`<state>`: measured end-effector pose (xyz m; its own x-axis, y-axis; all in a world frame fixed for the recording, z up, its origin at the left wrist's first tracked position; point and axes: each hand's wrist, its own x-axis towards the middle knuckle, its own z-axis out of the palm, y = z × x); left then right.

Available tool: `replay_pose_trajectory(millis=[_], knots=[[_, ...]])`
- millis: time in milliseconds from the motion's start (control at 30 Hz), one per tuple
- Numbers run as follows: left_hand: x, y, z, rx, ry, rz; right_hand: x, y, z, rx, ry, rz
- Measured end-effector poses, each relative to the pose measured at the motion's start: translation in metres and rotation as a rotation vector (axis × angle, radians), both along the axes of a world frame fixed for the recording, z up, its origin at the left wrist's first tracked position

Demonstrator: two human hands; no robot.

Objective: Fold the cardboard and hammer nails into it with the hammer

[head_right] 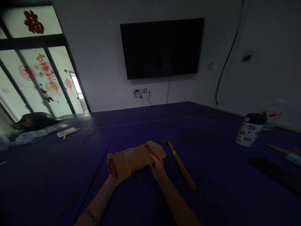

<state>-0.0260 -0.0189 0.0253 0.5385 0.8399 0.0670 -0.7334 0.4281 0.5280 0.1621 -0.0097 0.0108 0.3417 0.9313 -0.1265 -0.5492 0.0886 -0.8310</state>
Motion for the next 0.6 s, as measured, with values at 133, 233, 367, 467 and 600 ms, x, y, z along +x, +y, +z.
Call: replay_pose_trajectory(millis=[133, 233, 367, 467, 600], knots=[[0.004, 0.007, -0.003, -0.024, 0.013, -0.030, -0.001, 0.002, -0.002, -0.020, 0.027, -0.205], [0.006, 0.005, -0.005, -0.013, 0.045, 0.061, -0.005, 0.001, -0.003, -0.035, 0.028, -0.302], [0.012, -0.003, -0.005, 0.016, 0.214, 0.232, -0.011, -0.003, -0.006, -0.054, -0.001, -0.332], [0.020, -0.006, -0.008, -0.008, 0.362, 0.428, -0.018, -0.008, -0.007, -0.062, -0.034, -0.310], [0.023, -0.005, -0.010, -0.094, 0.461, 0.654, -0.028, -0.016, -0.009, -0.040, -0.094, -0.249]])
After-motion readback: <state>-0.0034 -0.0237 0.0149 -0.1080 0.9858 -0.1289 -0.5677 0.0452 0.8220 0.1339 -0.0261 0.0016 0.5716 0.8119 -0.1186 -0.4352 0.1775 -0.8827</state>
